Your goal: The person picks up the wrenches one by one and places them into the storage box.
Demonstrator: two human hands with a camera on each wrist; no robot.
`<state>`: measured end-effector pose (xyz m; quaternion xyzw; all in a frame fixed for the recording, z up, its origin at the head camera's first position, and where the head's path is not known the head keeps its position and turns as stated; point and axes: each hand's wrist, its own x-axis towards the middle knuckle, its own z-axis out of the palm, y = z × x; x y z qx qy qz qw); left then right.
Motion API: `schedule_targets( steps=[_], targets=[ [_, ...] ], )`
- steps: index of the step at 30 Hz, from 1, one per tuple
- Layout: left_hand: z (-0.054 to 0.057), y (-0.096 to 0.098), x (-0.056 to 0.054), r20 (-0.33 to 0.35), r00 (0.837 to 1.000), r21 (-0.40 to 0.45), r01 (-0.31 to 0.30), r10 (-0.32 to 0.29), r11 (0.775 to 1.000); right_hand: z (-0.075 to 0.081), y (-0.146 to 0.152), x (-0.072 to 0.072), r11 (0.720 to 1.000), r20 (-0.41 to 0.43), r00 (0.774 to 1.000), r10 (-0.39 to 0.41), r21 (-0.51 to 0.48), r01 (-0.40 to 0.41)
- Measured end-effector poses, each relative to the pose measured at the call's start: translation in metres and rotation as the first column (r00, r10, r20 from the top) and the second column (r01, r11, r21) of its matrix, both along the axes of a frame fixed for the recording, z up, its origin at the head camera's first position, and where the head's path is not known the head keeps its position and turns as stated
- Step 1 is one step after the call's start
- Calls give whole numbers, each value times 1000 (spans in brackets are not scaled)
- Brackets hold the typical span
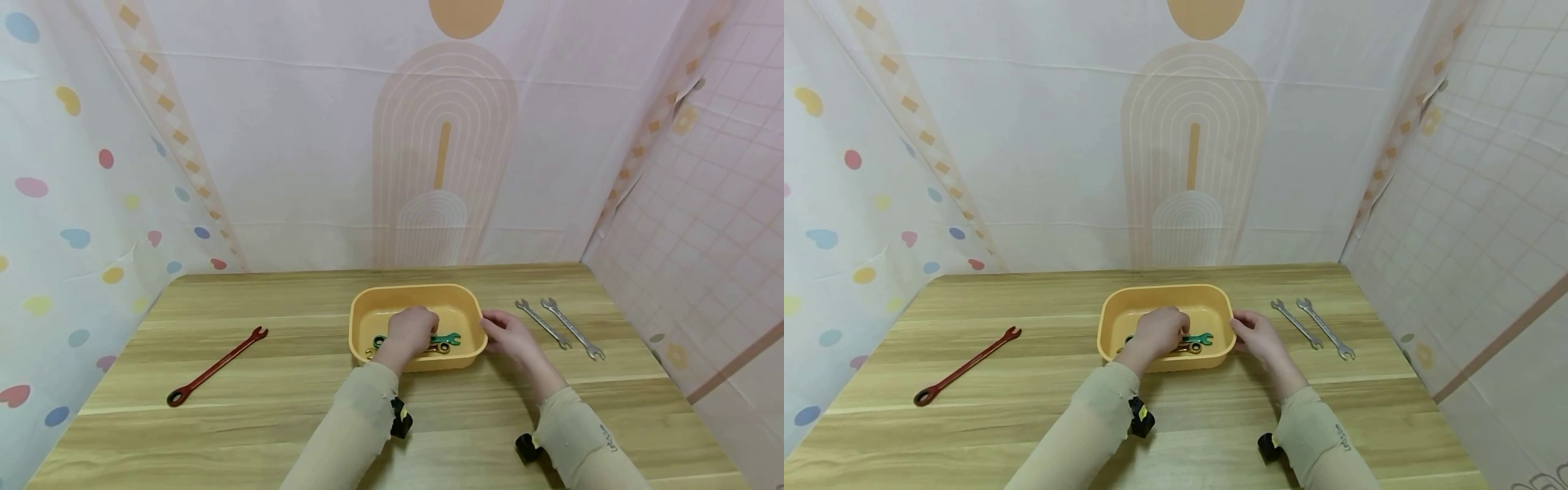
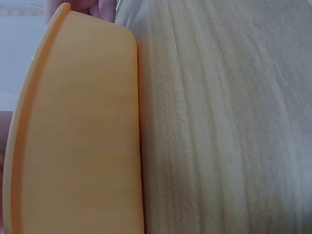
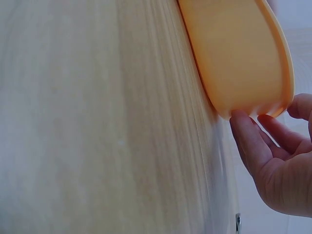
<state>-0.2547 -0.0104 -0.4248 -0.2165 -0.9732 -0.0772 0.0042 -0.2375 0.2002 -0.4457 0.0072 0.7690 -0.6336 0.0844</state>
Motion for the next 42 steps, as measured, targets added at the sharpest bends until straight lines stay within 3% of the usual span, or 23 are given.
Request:
schedule_targets(
  steps=[15,29,38,42],
  targets=[
    [6,7,2,-25,1000,-46,15,-16,999,1,2,1,1000,6,1000,17,7,-17],
    [8,9,9,-143,989,-77,18,-29,997,-1,1,1,1000,-1,1000,9,-10,-9],
    [12,10,14,-173,985,-86,11,-26,996,-1,1,0,1000,8,1000,4,-1,-4],
    [15,11,16,-219,975,-86,18,-37,996,-1,2,-2,1000,10,1000,-2,-1,2]
  ],
)
